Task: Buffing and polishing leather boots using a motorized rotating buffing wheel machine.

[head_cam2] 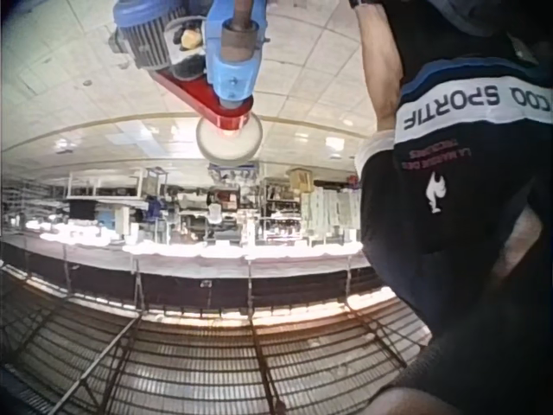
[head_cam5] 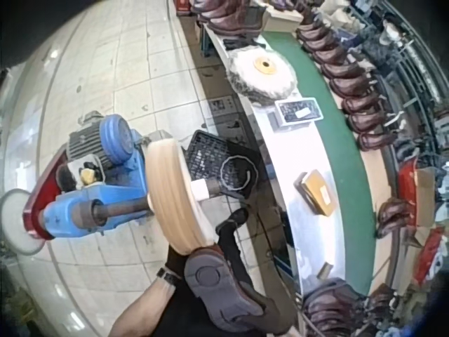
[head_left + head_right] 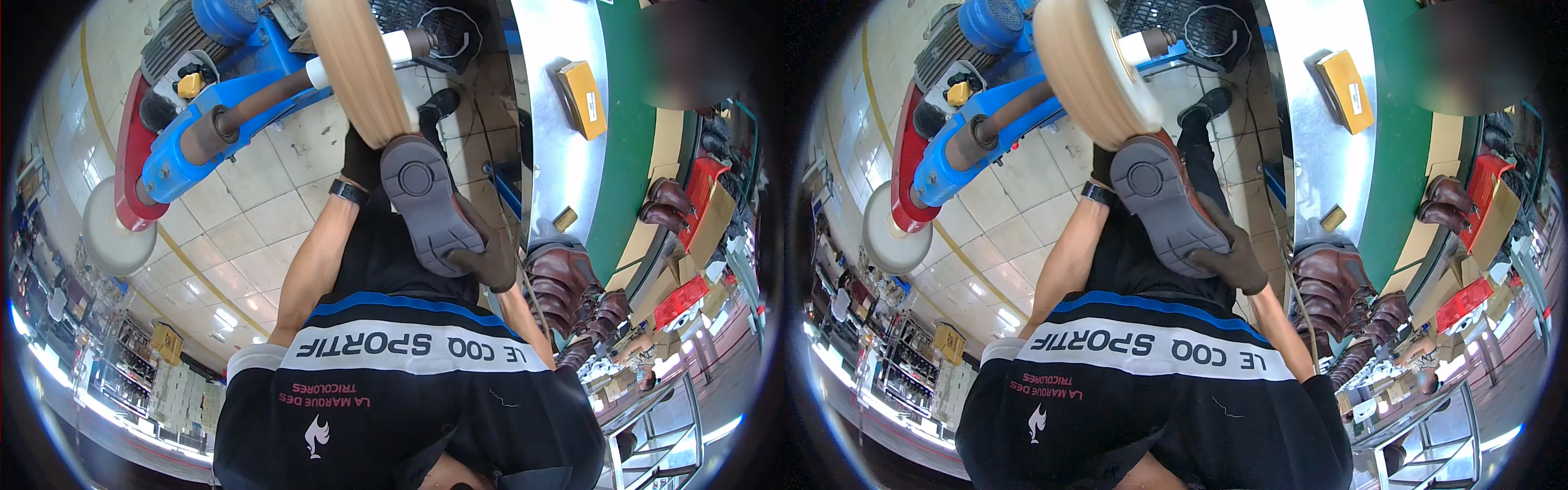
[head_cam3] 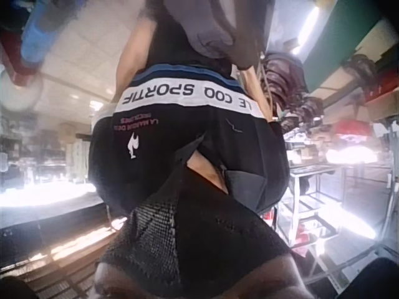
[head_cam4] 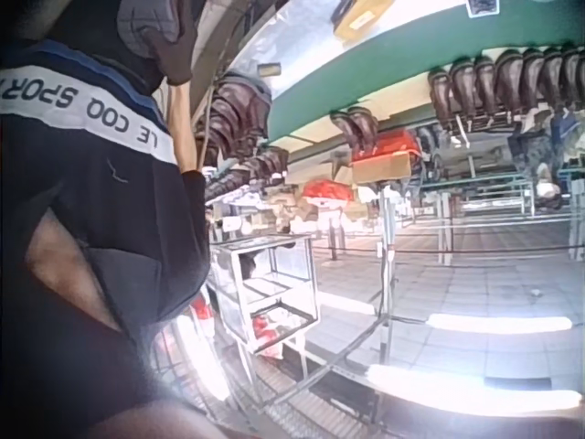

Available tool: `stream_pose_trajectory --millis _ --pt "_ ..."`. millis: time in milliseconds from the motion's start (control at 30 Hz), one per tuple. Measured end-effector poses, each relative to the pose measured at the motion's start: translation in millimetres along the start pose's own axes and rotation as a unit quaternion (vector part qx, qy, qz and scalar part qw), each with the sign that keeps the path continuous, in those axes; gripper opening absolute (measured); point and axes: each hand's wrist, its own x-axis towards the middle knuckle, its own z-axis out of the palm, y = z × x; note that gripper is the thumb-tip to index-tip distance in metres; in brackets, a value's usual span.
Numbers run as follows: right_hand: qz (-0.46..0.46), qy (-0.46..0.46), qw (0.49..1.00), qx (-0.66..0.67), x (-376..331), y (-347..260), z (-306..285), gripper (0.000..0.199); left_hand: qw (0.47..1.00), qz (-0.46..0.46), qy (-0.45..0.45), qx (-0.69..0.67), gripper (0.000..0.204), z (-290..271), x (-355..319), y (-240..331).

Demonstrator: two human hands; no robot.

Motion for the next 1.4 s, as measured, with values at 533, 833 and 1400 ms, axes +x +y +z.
stream_pose_trajectory --millis 533,833,1400 --pt "-0.078 -0.055 0.994 -0.055 -2 25 -4 0.099 0.989 -0.025 -0.064 -0.134 0.067 14 -16 32" --pt "-0.020 -0.030 0.991 -0.125 27 45 13 0.096 0.972 -0.152 -0.144 -0.106 0.047 29 -101 -6" --pt "-0.088 -0.072 0.985 0.127 133 -10 -38 0.054 0.917 -0.311 -0.183 -0.171 0.048 -14 -83 39"
